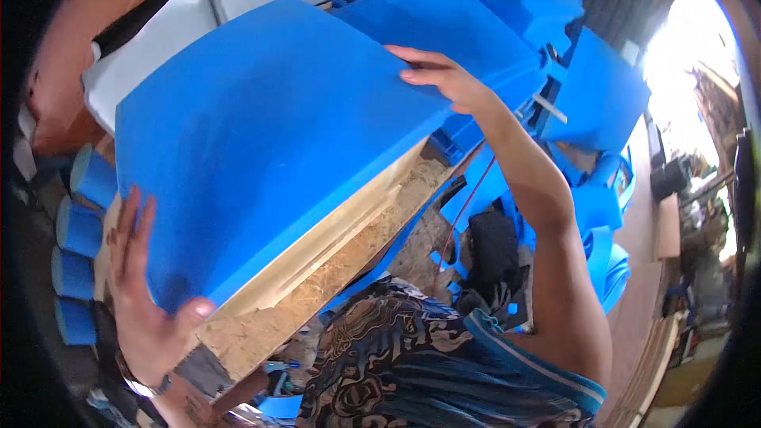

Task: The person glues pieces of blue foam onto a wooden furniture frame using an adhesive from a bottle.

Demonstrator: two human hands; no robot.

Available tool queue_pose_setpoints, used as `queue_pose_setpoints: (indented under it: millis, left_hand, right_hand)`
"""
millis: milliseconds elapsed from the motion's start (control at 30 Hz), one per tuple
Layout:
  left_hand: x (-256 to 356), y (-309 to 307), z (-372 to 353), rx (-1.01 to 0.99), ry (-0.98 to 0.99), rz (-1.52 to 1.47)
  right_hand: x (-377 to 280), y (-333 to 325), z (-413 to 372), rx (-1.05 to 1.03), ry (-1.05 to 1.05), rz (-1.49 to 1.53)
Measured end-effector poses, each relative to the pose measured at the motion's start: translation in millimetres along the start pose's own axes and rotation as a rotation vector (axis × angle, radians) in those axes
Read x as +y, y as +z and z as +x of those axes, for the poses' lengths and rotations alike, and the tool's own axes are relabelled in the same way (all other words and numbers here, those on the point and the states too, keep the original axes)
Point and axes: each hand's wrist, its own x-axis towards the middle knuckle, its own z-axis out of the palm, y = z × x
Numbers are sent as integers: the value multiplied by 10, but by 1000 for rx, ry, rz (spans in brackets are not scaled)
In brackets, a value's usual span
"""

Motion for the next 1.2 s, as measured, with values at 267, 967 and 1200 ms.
queue_pose_setpoints:
  millis: [267, 967, 1200]
  left_hand:
    - [734, 530, 291, -230, -115, 338]
    - [834, 660, 318, -159, -232, 359]
    - [665, 469, 218, -85, -182, 118]
  right_hand:
    - [180, -215, 132, -123, -166, -110]
    - [-534, -266, 163, 255, -961, -738]
    - [-234, 528, 483, -440, -709, -1253]
